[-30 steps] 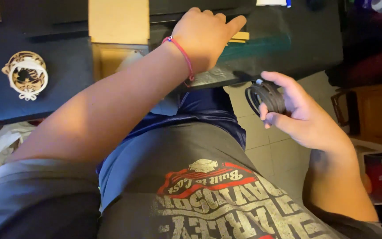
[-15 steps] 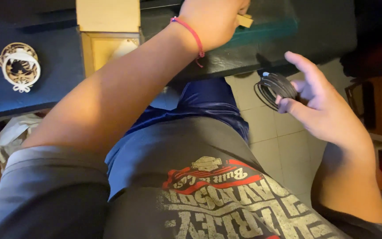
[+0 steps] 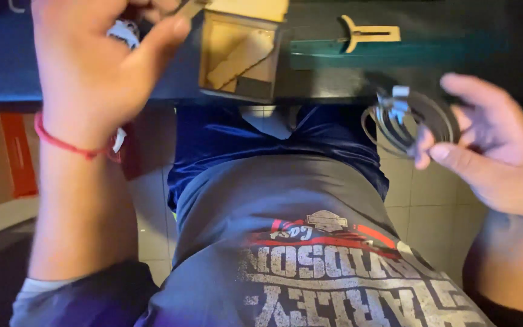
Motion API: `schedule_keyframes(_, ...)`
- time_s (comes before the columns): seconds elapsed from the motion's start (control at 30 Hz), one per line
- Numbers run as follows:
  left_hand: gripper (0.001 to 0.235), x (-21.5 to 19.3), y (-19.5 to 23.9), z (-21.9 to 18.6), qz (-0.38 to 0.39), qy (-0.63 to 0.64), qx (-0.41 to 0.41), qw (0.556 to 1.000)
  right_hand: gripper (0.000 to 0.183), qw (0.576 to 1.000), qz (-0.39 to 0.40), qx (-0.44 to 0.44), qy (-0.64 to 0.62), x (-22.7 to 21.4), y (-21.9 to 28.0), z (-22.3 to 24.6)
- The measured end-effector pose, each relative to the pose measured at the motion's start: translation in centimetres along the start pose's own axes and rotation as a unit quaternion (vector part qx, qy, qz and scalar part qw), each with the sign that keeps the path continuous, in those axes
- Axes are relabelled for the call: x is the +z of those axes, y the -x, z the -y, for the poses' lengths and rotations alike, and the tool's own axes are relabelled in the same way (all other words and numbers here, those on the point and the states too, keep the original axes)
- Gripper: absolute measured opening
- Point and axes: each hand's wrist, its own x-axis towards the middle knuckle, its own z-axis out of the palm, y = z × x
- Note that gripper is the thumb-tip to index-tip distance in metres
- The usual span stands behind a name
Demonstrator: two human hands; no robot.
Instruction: The person moves items on a desk, including a plastic bag and a cloth, then operates a laptop mouse. They open a small cardboard box and arrange several flat decorative cutouts inside, then close the box and place it on the desk.
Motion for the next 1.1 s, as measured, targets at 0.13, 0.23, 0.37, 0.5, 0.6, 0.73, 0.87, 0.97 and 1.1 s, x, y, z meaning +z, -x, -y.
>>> schedule_keyframes(0.13, 0.033, 0.6, 4.2, -0.1, -0.035, 0.211, -0.078, 0.974, 0.054, 0.993, -0.025, -0.048, 0.104, 6.3, -5.9, 7.0)
schedule_keyframes(0.23, 0.013, 0.7, 5.8, -0.9, -0.030, 0.210, -0.166, 0.963, 0.053, 0.902, 0.103, -0.104, 0.406, 9.0, -11.8, 10.5)
schedule_keyframes(0.37, 0.008, 0.1, 7.5, -0.5, -0.041, 0.209, -0.149, 0.966, 0.047, 0.871, 0.185, -0.183, 0.416, 12.5, -16.5, 9.3)
schedule_keyframes(0.5, 0.011, -0.5, 9.9, 0.9, -0.059, 0.196, -0.132, 0.970, 0.051, 0.826, 0.177, -0.282, 0.455, 13.9, -17.5, 6.7)
schedule_keyframes(0.6, 0.013, -0.8, 11.0, 1.6, -0.058, 0.187, -0.139, 0.971, 0.055, 0.810, 0.172, -0.274, 0.489, 14.5, -17.5, 4.8)
schedule_keyframes(0.73, 0.013, -0.9, 11.2, 1.9, -0.053, 0.192, -0.110, 0.974, 0.054, 0.811, 0.153, -0.221, 0.520, 15.0, -17.1, 4.1)
schedule_keyframes(0.87, 0.011, -0.7, 11.0, 1.9, -0.054, 0.199, -0.105, 0.973, 0.069, 0.794, 0.128, -0.274, 0.527, 14.6, -16.3, 2.6)
schedule_keyframes(0.97, 0.011, -0.7, 11.1, 2.0, -0.044, 0.186, -0.111, 0.975, 0.064, 0.784, 0.121, -0.252, 0.555, 15.1, -15.9, 3.3)
schedule_keyframes(1.1, 0.011, -0.8, 11.1, 2.0, -0.031, 0.182, -0.102, 0.978, 0.063, 0.791, 0.126, -0.286, 0.525, 14.7, -16.1, 1.8)
